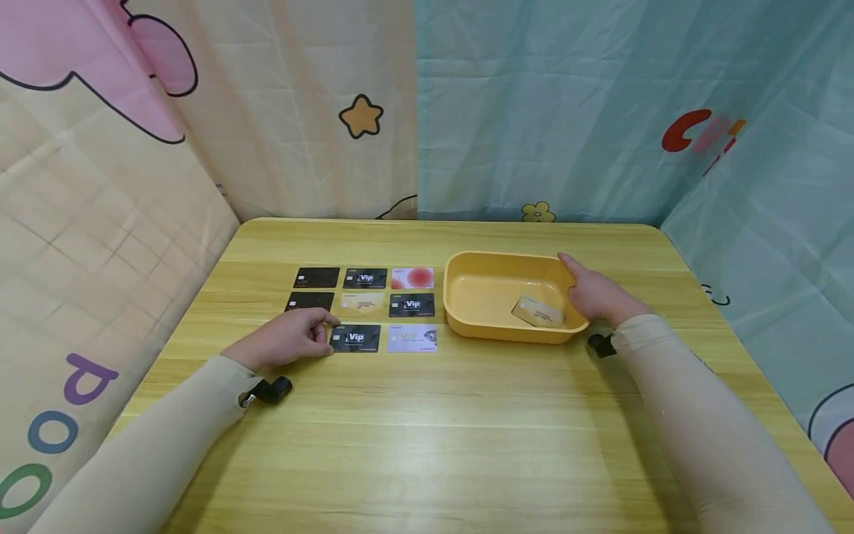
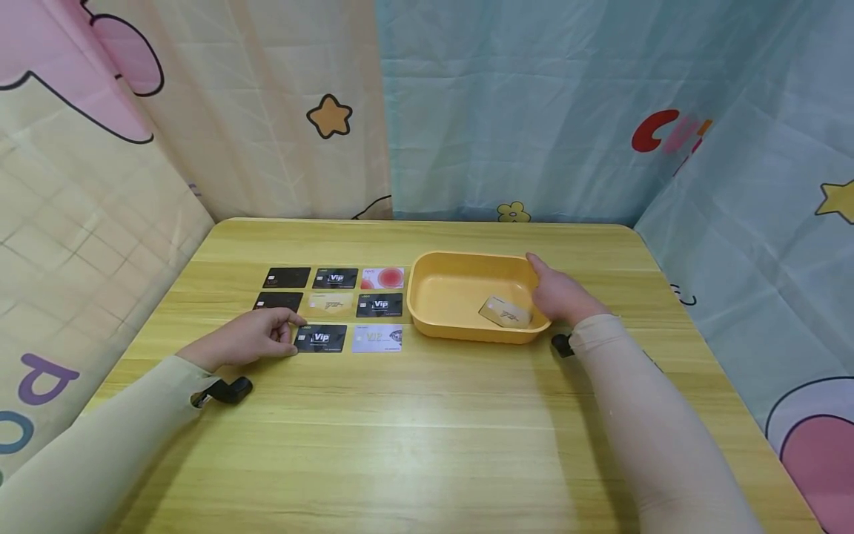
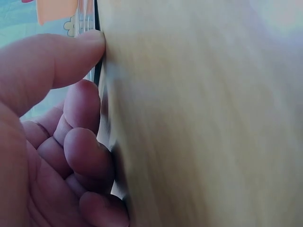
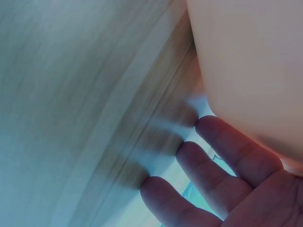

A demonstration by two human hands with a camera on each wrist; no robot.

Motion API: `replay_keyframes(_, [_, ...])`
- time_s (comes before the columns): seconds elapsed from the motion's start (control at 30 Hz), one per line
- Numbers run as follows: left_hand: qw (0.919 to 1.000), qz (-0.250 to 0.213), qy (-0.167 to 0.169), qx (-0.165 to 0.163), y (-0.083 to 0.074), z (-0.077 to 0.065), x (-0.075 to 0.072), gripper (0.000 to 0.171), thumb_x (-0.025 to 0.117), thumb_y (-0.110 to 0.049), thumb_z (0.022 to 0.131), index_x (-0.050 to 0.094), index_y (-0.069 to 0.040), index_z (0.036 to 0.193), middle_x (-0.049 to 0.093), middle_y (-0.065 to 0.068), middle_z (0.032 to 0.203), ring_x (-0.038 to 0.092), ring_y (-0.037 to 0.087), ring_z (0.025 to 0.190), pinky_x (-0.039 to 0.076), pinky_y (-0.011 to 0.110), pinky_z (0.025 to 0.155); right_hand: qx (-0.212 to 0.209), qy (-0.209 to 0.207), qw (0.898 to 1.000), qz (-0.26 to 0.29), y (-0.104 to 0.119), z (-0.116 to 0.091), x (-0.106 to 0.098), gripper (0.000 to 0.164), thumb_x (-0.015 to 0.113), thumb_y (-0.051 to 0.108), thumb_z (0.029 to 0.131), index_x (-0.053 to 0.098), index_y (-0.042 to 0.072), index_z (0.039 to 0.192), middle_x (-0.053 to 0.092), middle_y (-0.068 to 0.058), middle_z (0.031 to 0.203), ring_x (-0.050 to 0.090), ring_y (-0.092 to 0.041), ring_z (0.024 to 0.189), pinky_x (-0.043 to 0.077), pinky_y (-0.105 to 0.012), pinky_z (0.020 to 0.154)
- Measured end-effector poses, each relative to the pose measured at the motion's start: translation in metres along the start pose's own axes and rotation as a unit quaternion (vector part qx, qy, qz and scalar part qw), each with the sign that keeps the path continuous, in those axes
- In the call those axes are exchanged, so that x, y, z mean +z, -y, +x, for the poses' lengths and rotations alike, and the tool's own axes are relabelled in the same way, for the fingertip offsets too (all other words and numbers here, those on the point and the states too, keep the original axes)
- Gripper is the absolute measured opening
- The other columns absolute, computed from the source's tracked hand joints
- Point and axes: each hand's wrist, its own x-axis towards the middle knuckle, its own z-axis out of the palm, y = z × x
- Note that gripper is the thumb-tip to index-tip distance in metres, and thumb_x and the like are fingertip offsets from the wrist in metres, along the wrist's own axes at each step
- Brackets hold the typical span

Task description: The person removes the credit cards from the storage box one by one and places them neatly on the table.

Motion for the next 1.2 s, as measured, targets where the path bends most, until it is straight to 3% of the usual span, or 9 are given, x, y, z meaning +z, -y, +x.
replay_keyframes(0.37, [0.9998,-0.011,0.004,-0.015,-0.0004,0.0005,-0.0004,0.054,0.081,-0.021,0.092,0.06,-0.001,0.137,0.063,0.002,0.084,0.056,0.018,0.072,0.044,0.032,0.069,-0.006,0.001,1.0,0.003,0.0017,-0.0013,-0.0006,0.072,0.032,0.005,0.105,0.0,0.004,0.169,0.037,-0.041,0.157,0.051,-0.023,0.059,0.051,-0.038,0.073])
replay_keyframes(0.63, [0.9998,-0.007,0.003,-0.016,-0.0005,0.0006,-0.0006,0.054,0.081,-0.021,0.092,0.059,-0.001,0.137,0.063,0.002,0.084,0.056,0.018,0.071,0.044,0.032,0.069,-0.013,-0.004,1.0,-0.001,-0.0014,0.0009,0.0006,0.072,0.033,0.005,0.104,0.001,0.004,0.168,0.051,-0.042,0.144,0.048,-0.023,0.056,0.05,-0.037,0.066])
replay_keyframes(0.9, [0.9999,-0.01,0.001,-0.01,0.0004,0.0013,0.0002,0.054,0.082,-0.022,0.091,0.059,-0.001,0.136,0.064,0.002,0.083,0.056,0.018,0.071,0.044,0.031,0.069,-0.017,-0.007,1.0,-0.004,-0.002,0.0008,0.0008,0.072,0.033,0.005,0.104,0.001,0.003,0.168,0.052,-0.043,0.142,0.048,-0.023,0.055,0.049,-0.037,0.067])
replay_keyframes(1.0, [0.9999,-0.012,0.0,-0.008,0.0011,0.0013,0.0005,0.054,0.083,-0.022,0.091,0.059,-0.001,0.135,0.064,0.002,0.083,0.056,0.018,0.072,0.045,0.031,0.069,-0.019,-0.009,1.0,-0.006,-0.0025,0.0011,0.0011,0.072,0.034,0.005,0.104,0.002,0.002,0.168,0.058,-0.041,0.135,0.047,-0.023,0.055,0.049,-0.037,0.065])
replay_keyframes(1.2, [0.9999,-0.015,-0.003,-0.006,0.0002,0.0007,0.0006,0.054,0.083,-0.021,0.09,0.06,-0.002,0.135,0.063,0.002,0.082,0.056,0.017,0.071,0.045,0.032,0.071,-0.021,-0.013,1.0,-0.018,-0.0036,0.0019,0.002,0.071,0.035,0.004,0.103,0.004,0.001,0.168,0.068,-0.03,0.102,0.046,-0.022,0.054,0.046,-0.035,0.059])
